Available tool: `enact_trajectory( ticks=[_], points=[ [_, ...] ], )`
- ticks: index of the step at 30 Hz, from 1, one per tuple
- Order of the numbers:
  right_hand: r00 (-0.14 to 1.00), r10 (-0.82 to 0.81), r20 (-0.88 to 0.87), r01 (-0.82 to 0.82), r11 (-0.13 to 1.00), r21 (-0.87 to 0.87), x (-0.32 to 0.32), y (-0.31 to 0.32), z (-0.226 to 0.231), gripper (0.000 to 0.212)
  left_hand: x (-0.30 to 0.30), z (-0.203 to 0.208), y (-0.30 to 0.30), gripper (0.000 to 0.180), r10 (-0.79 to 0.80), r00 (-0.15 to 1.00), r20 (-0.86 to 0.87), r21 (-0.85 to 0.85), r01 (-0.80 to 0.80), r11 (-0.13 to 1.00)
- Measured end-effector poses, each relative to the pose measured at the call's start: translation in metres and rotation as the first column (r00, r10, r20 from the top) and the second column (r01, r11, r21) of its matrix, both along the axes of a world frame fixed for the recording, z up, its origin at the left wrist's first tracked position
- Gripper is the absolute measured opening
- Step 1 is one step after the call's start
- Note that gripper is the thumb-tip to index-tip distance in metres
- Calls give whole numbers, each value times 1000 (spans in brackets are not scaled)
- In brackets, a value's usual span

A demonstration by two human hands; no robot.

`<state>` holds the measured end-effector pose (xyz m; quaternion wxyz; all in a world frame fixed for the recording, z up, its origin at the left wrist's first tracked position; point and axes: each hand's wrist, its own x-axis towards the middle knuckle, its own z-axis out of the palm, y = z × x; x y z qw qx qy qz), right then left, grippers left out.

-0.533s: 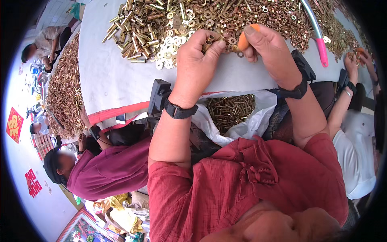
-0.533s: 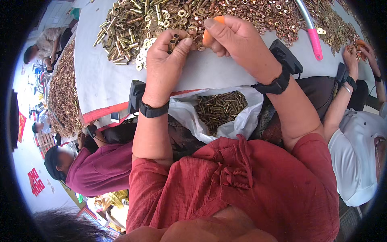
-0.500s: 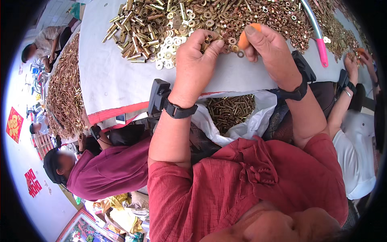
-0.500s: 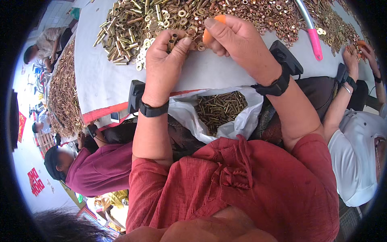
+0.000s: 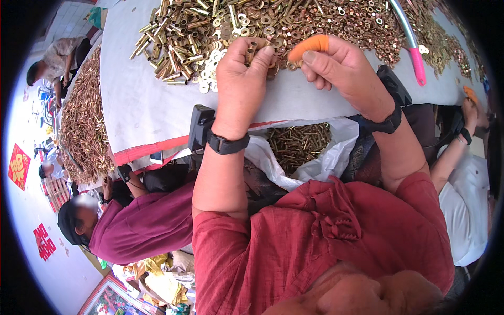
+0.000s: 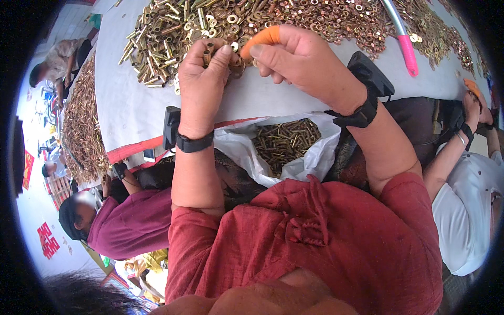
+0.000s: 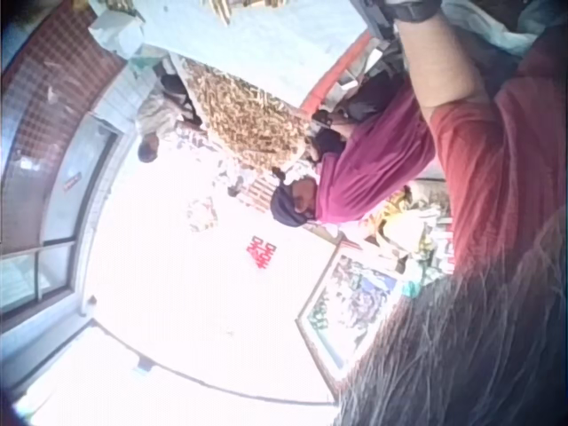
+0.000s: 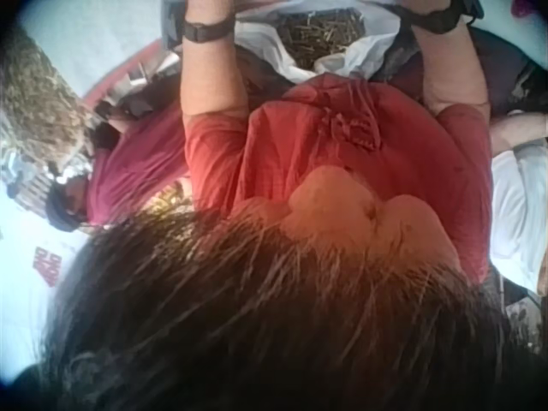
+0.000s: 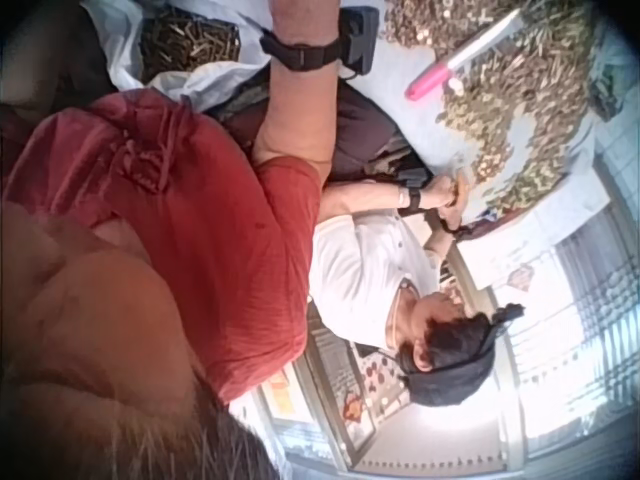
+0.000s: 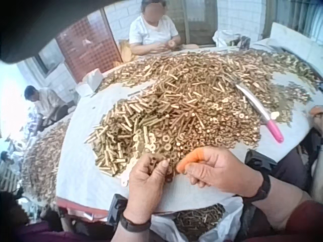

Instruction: Assembling metal washers onto small metal spacers or tubes.

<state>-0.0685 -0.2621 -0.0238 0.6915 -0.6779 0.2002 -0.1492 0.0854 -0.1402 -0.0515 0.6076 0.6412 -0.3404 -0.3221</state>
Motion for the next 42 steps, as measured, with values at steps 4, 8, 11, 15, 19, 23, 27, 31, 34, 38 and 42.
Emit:
enact_trajectory(
  ticks=[4, 8, 11, 15, 19, 23, 27, 31, 34, 38, 42],
  points=[
    [940, -333, 75, 310, 740, -596, 4, -40, -17, 22, -3, 16, 10, 15, -444, 896, 21, 204, 430, 879],
    [926, -375, 38, 122, 204, -971, 16, -40, -7, 20, -2, 18, 6, 22, -226, 901, -371, 84, 276, 958],
    [915, -401, 36, 130, 211, -969, 23, -37, -8, 19, 5, 14, 1, 29, -133, 748, -651, -99, 90, 991],
    [902, -427, 64, 174, 222, -959, 29, -38, -13, 15, 16, 9, 2, 33, -196, 695, -692, -182, 94, 979],
    [893, -432, 126, 307, 381, -872, 31, -36, -15, 9, 19, 14, 9, 32, -329, 706, -628, -149, 306, 940],
    [879, -471, 81, 412, 662, -626, 28, -34, -17, 6, 14, 11, 8, 26, -261, 883, -390, -95, 243, 965],
    [924, -382, -4, 378, 916, -135, 24, -37, -15, 15, 18, 35, 27, 23, -664, 684, -300, -96, 671, 735],
    [959, -284, 11, 284, 957, -64, 23, -27, -7, 23, 22, 17, 12, 32, -429, 651, -626, -240, 363, 900],
    [975, -221, -26, 222, 970, 98, 21, -22, -11, 35, 22, 5, 9, 41, -206, 551, -809, -262, -23, 965],
    [1000, -14, 18, 14, 1000, -15, 13, -6, -15, 28, 25, 4, 6, 34, -291, 471, -833, -418, -191, 888],
    [986, -50, 161, 78, 983, -169, 18, 21, -20, 24, 14, 22, 3, 18, -129, 509, -851, -318, -306, 897]
  ],
)
